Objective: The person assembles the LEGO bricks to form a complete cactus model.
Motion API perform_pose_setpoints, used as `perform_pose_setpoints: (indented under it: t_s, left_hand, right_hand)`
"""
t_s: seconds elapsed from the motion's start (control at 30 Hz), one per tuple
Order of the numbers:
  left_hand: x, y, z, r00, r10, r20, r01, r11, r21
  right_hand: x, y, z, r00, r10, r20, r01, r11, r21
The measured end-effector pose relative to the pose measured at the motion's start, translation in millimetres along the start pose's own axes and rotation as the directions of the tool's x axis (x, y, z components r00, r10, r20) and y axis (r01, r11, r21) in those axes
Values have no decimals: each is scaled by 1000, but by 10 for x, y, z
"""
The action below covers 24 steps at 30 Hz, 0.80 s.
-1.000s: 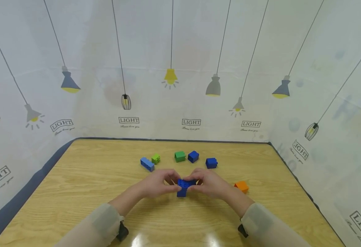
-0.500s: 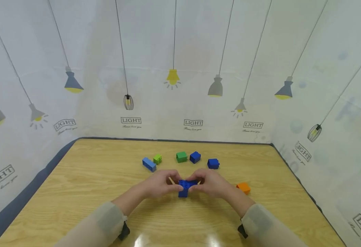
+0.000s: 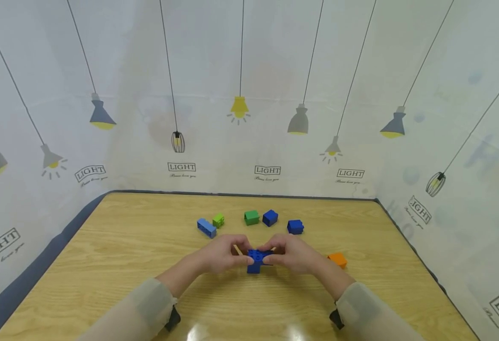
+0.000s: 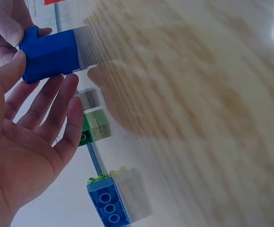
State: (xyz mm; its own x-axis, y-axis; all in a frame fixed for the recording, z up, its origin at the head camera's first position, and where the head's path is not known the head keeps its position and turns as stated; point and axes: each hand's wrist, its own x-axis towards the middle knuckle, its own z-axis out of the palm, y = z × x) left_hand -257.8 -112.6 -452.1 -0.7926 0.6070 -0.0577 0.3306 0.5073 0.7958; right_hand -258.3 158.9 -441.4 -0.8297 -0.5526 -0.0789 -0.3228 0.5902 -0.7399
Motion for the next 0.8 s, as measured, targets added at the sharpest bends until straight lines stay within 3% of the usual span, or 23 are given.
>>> perform_pose_setpoints:
  t_s: [0.27, 0.8]
  left_hand:
    - [23, -34, -4, 1000, 0, 4, 0, 1000, -4]
    - [23, -81, -2, 1000, 18, -2, -18, 1000, -10]
  right_hand:
    - [-11, -20, 10, 999, 52, 2, -52, 998, 46]
    - [8, 60, 54, 999, 50, -9, -48, 989, 141]
